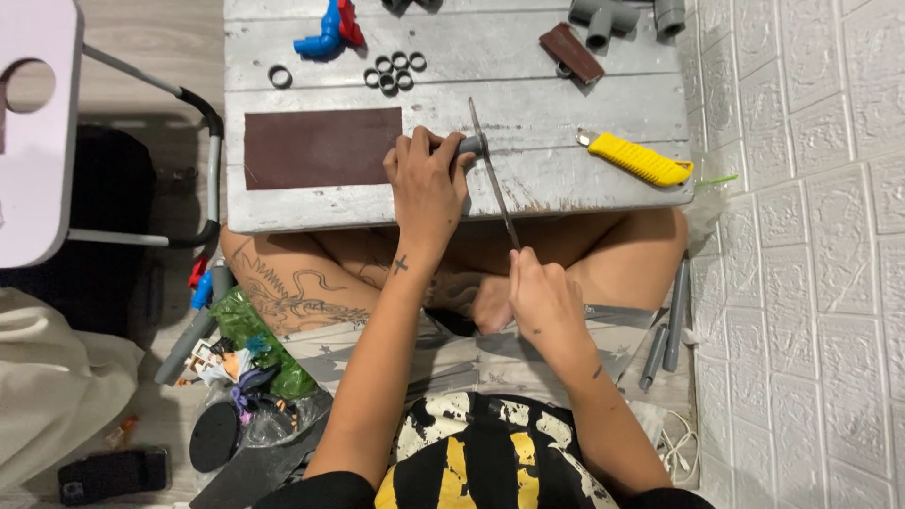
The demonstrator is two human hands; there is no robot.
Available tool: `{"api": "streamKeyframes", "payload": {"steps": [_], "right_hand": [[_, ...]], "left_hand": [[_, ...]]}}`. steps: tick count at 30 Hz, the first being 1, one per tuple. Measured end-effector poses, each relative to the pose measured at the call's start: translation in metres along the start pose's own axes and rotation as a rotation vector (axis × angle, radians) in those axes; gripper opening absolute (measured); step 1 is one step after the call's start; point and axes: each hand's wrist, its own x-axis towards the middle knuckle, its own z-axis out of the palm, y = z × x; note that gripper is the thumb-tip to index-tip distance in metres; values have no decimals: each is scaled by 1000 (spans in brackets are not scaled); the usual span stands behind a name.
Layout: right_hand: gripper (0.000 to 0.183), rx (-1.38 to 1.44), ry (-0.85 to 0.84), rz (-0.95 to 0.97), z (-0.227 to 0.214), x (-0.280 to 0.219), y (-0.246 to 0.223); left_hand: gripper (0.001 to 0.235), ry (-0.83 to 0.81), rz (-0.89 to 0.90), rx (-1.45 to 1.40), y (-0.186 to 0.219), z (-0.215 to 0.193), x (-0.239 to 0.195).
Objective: The person uses a hand saw to cut a short segment from a gray PVC pipe, then sands the cut edges on a sandpaper sheet. They repeat this process for several small pipe rings, smoothing the edges and inspecting the pieces.
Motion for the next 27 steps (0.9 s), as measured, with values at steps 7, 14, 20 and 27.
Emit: {"api": "streamKeyframes", "payload": {"steps": [7,14,20,27], "right_hand": [[54,-18,4,-64,-11,-1,-4],[40,31,47,-80,-39,-22,-18],[38,15,-43,-69,-45,-18,-24],[37,-21,-23,-126,-15,1,0]], "left_hand": [[28,15,-2,94,3,3,-1],[20,31,58,145,3,9,0],[22,-56,39,96,1,5,4],[23,-94,34,27,-4,8,7]]}}
